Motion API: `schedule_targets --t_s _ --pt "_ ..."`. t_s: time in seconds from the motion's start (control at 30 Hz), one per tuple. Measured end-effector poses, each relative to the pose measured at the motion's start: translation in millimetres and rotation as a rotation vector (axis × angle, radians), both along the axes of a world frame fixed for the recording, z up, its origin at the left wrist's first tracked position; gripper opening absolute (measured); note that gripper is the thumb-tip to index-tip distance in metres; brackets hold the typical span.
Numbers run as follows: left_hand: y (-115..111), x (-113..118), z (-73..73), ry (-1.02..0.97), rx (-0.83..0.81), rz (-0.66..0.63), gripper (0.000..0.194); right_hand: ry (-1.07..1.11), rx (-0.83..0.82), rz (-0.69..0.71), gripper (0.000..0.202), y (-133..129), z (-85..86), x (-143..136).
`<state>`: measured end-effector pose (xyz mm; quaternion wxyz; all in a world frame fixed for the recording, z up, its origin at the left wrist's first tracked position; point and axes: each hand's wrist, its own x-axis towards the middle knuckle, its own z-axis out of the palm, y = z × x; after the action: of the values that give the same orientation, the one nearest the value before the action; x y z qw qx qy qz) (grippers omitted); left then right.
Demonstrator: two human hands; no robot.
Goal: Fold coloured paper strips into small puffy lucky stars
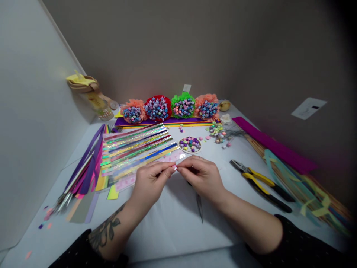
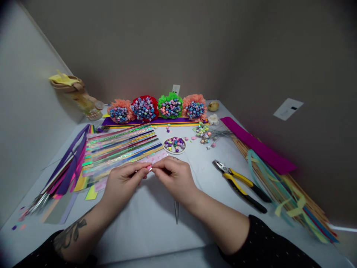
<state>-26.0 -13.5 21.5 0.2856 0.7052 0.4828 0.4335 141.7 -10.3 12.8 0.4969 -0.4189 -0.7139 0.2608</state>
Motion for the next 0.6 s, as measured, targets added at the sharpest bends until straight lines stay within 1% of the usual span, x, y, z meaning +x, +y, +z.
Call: schedule_targets --t_s 0.3,0.6 --pt "-0.2 0.7 -0.8 0.008 0.001 0.011 0.014 -0.017 0.013 -0.010 0.013 -0.7 1.5 -0.4" --pt "-1.3 1.3 -3.9 0.003 -0.047 0.013 0.014 -0.036 0.000 -0.035 0.014 -1.0 1.0 -2.1"
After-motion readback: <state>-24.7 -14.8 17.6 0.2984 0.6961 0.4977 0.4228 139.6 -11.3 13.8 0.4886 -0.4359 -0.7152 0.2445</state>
